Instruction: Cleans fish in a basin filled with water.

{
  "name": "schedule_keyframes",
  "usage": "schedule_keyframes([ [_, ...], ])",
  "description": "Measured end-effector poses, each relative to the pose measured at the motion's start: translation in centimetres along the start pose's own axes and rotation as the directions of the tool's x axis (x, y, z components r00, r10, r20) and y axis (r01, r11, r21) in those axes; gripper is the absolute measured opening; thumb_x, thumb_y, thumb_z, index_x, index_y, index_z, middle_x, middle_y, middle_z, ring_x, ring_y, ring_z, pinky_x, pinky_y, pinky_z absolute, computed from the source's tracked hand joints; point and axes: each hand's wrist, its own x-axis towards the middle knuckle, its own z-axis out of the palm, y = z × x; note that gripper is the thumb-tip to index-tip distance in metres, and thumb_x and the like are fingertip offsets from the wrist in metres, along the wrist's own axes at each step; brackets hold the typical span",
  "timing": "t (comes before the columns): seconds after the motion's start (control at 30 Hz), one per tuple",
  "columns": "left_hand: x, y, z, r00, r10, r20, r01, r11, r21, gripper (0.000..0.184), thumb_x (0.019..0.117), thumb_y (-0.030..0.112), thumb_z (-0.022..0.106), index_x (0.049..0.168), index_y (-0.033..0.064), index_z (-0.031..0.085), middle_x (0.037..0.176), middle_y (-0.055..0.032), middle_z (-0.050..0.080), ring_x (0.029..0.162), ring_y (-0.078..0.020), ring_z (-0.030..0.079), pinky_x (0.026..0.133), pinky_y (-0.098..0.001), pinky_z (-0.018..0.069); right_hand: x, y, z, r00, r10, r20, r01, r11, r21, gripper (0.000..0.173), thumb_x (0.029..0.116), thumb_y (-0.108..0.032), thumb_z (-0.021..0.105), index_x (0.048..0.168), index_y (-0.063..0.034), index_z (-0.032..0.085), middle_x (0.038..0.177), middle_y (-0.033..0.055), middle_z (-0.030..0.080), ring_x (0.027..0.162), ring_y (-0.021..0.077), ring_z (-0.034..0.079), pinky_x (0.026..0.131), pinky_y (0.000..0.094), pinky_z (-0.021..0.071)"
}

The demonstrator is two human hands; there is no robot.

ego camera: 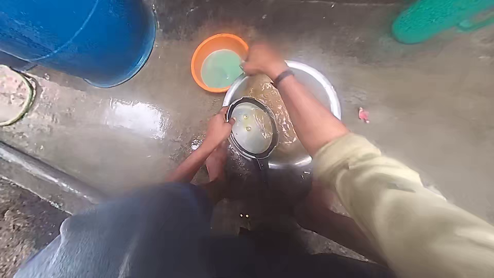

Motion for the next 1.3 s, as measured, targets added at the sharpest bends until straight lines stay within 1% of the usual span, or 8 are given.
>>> schedule_keyframes([
  [0.23,0.3,0.7,0.1,0.999,-0.033,0.022,0.032,0.998,0.052,0.050,0.1026,0.026,0.060,0.149,0.0132,0.051,0.117,-0.0198,0.071,0.105,-0.0362,0.070,0.092,-0.0607,0.0535,9.4,-1.8,9.9,0.981,-0.084,0.174,0.119,0.972,-0.203,0.030,0.0904,-0.012,0.070,0.113,0.0073,0.070,0.129,0.0322,0.062,0.124,0.0518,0.057,0.096,0.0758,0.0440],
  [0.4,0.0,0.1,0.3,0.997,-0.061,0.042,0.060,0.998,0.023,0.051,0.1027,0.026,0.060,0.151,0.0154,0.048,0.116,-0.0188,0.071,0.105,-0.0351,0.070,0.092,-0.0601,0.0539,9.9,-0.9,9.7,0.964,-0.019,0.265,0.089,0.963,-0.255,0.036,0.0866,-0.032,0.074,0.095,0.0031,0.072,0.111,0.0285,0.069,0.109,0.0476,0.065,0.085,0.0725,0.0495],
  [0.5,-0.2,0.0,0.2,0.998,-0.048,0.032,0.048,0.999,0.015,0.051,0.1028,0.027,0.060,0.151,0.0161,0.048,0.116,-0.0185,0.071,0.103,-0.0350,0.070,0.090,-0.0605,0.0545,10.5,-0.5,8.7,0.916,-0.066,0.396,0.142,0.976,-0.166,0.036,0.0923,-0.036,0.072,0.100,-0.0015,0.075,0.107,0.0235,0.071,0.106,0.0418,0.067,0.088,0.0696,0.0487],
  [0.7,0.0,0.3,0.0,0.998,-0.059,0.026,0.058,0.998,0.017,0.050,0.1026,0.026,0.061,0.150,0.0175,0.049,0.115,-0.0178,0.071,0.103,-0.0344,0.070,0.090,-0.0600,0.0545,8.3,-1.8,8.5,0.995,0.055,0.085,-0.036,0.978,-0.206,0.034,0.0855,-0.022,0.074,0.106,0.0051,0.072,0.124,0.0306,0.065,0.126,0.0517,0.055,0.096,0.0748,0.0441],
  [0.87,0.1,-0.2,0.5,0.999,-0.037,0.021,0.036,0.999,0.016,0.050,0.1024,0.026,0.060,0.150,0.0148,0.049,0.113,-0.0180,0.072,0.101,-0.0338,0.071,0.088,-0.0593,0.0552,9.1,-2.2,7.7,0.957,0.068,0.283,-0.060,0.998,-0.036,0.044,0.0907,-0.040,0.069,0.095,0.0039,0.070,0.109,0.0239,0.069,0.107,0.0395,0.066,0.086,0.0653,0.0499],
  [1.07,0.1,-0.3,0.8,0.998,-0.061,0.030,0.060,0.997,0.039,0.051,0.1030,0.029,0.060,0.151,0.0163,0.048,0.113,-0.0180,0.072,0.100,-0.0348,0.071,0.087,-0.0603,0.0552,10.3,-0.2,7.4,0.997,0.072,0.015,-0.072,0.996,0.055,0.043,0.0867,-0.033,0.073,0.114,0.0007,0.071,0.129,0.0264,0.064,0.125,0.0436,0.059,0.098,0.0679,0.0480],
  [1.17,0.3,0.2,0.8,0.997,-0.064,0.031,0.062,0.997,0.051,0.050,0.1023,0.029,0.060,0.149,0.0163,0.050,0.114,-0.0176,0.072,0.102,-0.0348,0.070,0.089,-0.0601,0.0545,9.4,-1.1,8.9,0.992,0.015,0.124,-0.007,0.998,-0.070,0.058,0.0853,-0.048,0.076,0.121,-0.0021,0.070,0.132,0.0289,0.062,0.125,0.0482,0.057,0.096,0.0736,0.0461],
  [1.3,0.4,0.5,0.7,0.996,-0.069,0.062,0.066,0.997,0.040,0.050,0.1011,0.027,0.058,0.150,0.0153,0.051,0.121,-0.0173,0.070,0.112,-0.0318,0.068,0.099,-0.0560,0.0522,8.1,-3.6,12.0,0.960,-0.038,0.279,0.113,0.960,-0.257,0.032,0.0863,-0.031,0.072,0.113,-0.0130,0.076,0.121,0.0208,0.070,0.116,0.0452,0.064,0.087,0.0745,0.0486],
])
